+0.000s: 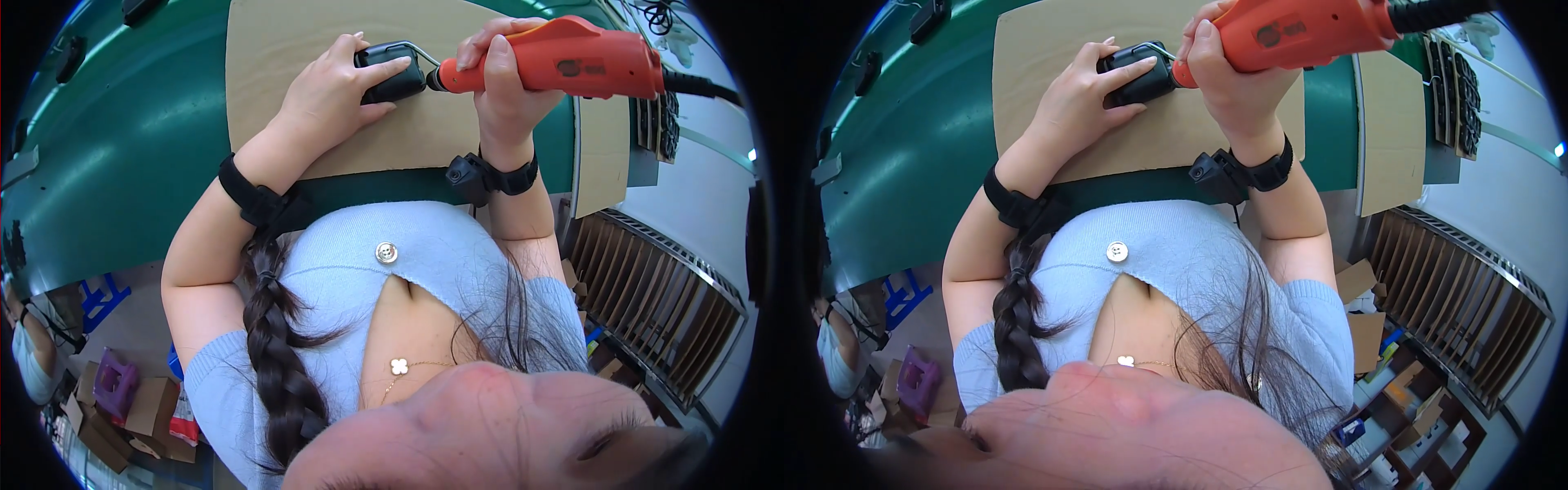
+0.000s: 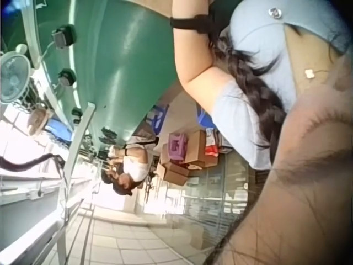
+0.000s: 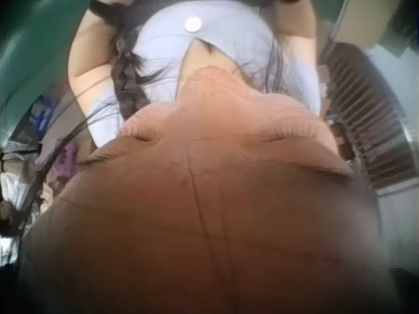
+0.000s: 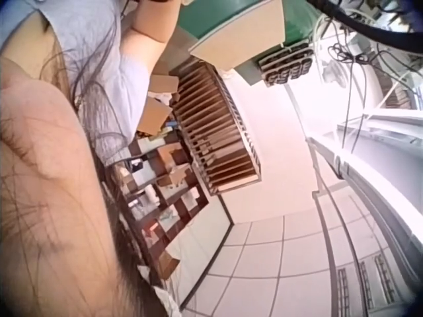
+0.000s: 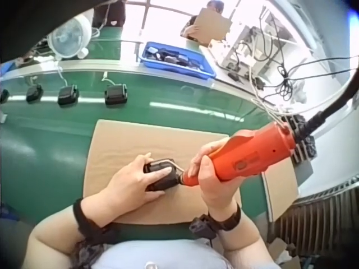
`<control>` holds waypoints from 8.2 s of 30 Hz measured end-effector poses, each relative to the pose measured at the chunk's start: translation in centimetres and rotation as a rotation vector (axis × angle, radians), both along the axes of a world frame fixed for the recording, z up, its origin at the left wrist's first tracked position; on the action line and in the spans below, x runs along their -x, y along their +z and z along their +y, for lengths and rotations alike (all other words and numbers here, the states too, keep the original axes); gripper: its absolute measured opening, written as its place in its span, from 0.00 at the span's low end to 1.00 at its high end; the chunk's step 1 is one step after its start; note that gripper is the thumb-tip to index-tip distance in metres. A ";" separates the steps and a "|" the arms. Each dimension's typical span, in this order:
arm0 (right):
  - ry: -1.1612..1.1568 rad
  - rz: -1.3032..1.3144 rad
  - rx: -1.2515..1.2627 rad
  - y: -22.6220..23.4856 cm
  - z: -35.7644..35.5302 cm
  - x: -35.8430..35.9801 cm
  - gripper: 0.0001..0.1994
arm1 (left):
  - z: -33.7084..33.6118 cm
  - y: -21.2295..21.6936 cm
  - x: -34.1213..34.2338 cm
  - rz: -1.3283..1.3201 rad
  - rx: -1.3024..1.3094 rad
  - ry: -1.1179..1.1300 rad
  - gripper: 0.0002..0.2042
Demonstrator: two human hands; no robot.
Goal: Assembling electronic devices using an electric screwdriver at a manual workstation.
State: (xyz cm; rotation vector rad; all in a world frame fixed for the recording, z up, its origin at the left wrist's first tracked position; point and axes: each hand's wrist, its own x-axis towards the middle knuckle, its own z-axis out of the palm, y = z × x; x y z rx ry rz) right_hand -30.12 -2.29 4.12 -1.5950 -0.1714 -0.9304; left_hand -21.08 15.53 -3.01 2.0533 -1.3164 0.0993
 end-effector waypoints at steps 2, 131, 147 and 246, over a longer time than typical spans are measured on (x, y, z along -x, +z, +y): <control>0.028 0.003 0.028 -0.3 -0.2 -0.1 0.09 | 0.0 -0.1 0.2 0.001 0.001 0.000 0.27; -0.595 0.499 0.814 -1.8 -11.2 2.7 0.25 | -1.1 2.1 -27.3 -0.288 -0.365 0.277 0.40; -0.272 0.712 1.087 -4.2 3.8 -0.8 0.20 | -4.2 3.8 -24.1 -0.129 -0.436 0.225 0.35; 0.272 -0.082 -0.107 -4.1 5.5 -5.5 0.15 | 3.6 -2.0 2.4 0.018 0.039 0.002 0.30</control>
